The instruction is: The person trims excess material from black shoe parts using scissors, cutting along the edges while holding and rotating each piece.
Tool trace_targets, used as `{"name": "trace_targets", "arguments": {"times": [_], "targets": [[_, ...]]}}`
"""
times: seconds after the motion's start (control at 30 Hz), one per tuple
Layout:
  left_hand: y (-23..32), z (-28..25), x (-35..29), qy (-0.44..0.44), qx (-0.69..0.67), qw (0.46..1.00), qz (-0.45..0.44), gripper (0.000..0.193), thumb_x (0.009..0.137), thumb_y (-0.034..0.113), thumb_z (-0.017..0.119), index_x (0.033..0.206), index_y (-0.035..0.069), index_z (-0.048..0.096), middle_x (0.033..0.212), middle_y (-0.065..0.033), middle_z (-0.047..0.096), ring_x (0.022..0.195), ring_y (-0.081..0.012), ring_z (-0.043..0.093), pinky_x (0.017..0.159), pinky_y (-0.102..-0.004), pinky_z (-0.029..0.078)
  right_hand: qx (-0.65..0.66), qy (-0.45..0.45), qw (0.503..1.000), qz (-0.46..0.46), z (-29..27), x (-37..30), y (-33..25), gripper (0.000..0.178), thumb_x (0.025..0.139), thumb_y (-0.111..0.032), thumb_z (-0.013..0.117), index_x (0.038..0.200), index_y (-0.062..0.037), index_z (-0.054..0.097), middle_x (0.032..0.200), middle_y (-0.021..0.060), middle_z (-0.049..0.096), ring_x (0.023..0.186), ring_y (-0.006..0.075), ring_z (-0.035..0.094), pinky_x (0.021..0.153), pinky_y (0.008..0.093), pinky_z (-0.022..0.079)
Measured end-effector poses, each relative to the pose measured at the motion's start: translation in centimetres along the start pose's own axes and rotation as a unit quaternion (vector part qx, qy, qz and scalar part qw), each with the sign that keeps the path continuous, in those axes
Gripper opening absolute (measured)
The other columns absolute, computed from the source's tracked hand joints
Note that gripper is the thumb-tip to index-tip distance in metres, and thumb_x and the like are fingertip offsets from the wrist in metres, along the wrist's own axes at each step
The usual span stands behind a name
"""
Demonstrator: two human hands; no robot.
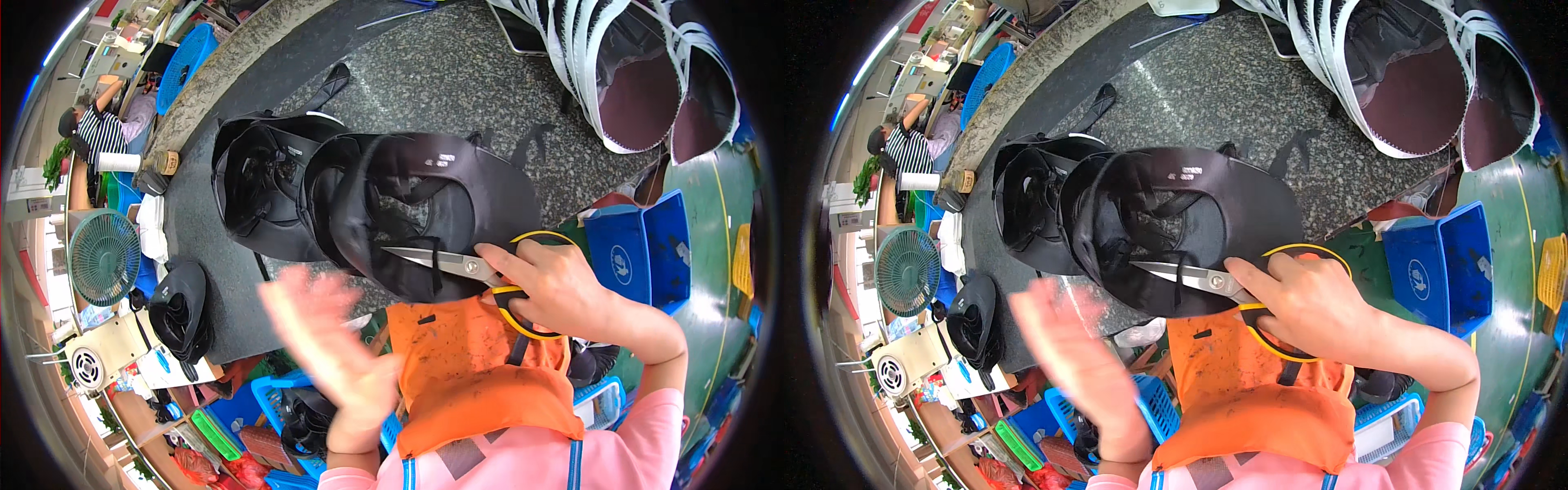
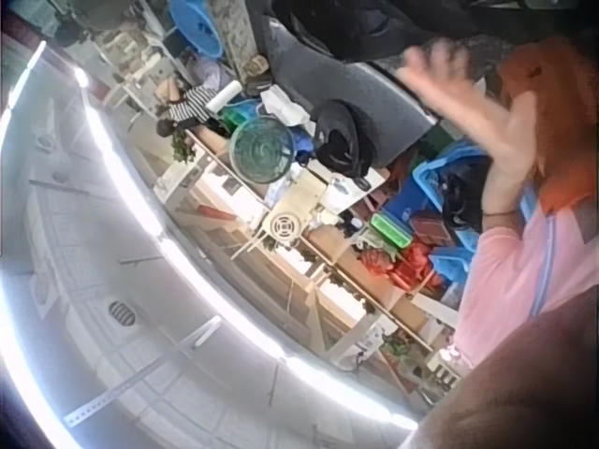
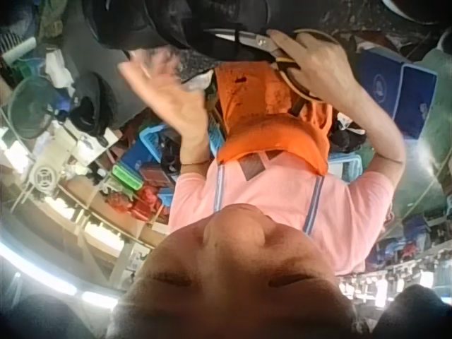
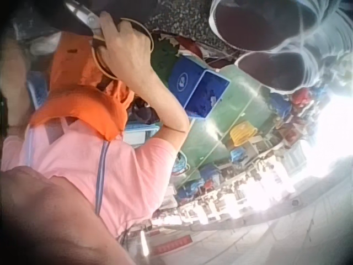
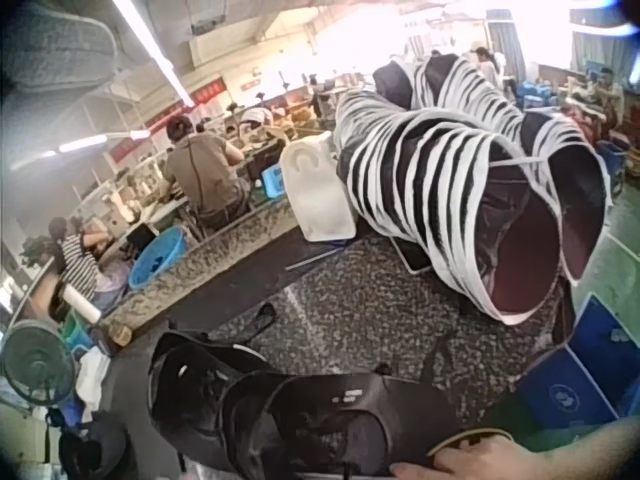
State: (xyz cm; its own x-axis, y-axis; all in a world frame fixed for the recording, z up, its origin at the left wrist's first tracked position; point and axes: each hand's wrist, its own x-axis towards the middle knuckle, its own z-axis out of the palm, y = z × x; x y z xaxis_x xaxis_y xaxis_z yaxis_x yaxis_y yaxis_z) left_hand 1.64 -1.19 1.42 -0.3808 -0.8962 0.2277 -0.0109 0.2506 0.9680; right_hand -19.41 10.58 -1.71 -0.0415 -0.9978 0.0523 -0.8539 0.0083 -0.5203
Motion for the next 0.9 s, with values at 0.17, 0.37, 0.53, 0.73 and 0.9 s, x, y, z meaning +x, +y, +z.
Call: {"name": "trace_targets", "arguments": {"times": [0.17,0.37,0.53,0.73,0.9], "targets": [[2.9,1.6,12.9,-0.243,0.419,0.858,0.169,0.059,0.078,0.028,0.072,0.128,-0.001,0.056,0.118,-0.0174,0.061,0.112,-0.0304,0.058,0.096,-0.0395,0.044,-0.004,-0.001,1.000,0.023,-0.3,-0.7,-0.2,0.061,0.068,-0.014,0.073,0.126,-0.0061,0.056,0.079,0.0099,0.057,0.066,0.0278,0.061,0.058,0.0389,0.051],[-0.7,2.0,17.6,-0.390,0.410,0.807,0.170,0.022,0.080,0.009,0.063,0.101,0.002,0.061,0.095,-0.0198,0.066,0.097,-0.0401,0.061,0.084,-0.0457,0.049,0.237,0.160,0.953,0.105,-1.2,-1.5,-0.9,0.056,0.070,-0.009,0.083,0.122,-0.0036,0.060,0.076,0.0072,0.057,0.064,0.0192,0.056,0.060,0.0304,0.048],[1.3,1.4,14.7,-0.362,0.298,0.883,-0.027,0.023,0.085,0.005,0.058,0.107,-0.003,0.059,0.091,-0.0144,0.067,0.086,-0.0222,0.066,0.076,-0.0330,0.050,0.243,0.168,0.951,0.089,-2.4,-0.4,-1.9,0.063,0.067,-0.011,0.085,0.124,-0.0078,0.060,0.081,0.0073,0.055,0.067,0.0197,0.056,0.061,0.0319,0.047],[1.8,-1.1,10.3,-0.314,-0.090,0.892,-0.314,0.026,0.085,0.004,0.065,0.109,-0.004,0.063,0.095,-0.0114,0.071,0.078,-0.0158,0.068,0.071,-0.0288,0.054,-0.068,0.186,0.980,-0.015,-4.5,0.3,-0.2,0.072,0.055,-0.011,0.079,0.124,-0.0126,0.057,0.083,0.0072,0.049,0.071,0.0267,0.054,0.059,0.0391,0.043],[2.6,-0.8,7.8,-0.257,-0.186,0.892,-0.321,0.023,0.088,-0.002,0.064,0.111,-0.003,0.062,0.100,-0.0099,0.070,0.086,-0.0150,0.068,0.078,-0.0280,0.057,-0.081,0.124,0.988,-0.050,-6.3,0.4,-0.5,0.071,0.053,-0.013,0.078,0.121,-0.0127,0.058,0.083,0.0074,0.047,0.072,0.0267,0.053,0.059,0.0391,0.042]]}}
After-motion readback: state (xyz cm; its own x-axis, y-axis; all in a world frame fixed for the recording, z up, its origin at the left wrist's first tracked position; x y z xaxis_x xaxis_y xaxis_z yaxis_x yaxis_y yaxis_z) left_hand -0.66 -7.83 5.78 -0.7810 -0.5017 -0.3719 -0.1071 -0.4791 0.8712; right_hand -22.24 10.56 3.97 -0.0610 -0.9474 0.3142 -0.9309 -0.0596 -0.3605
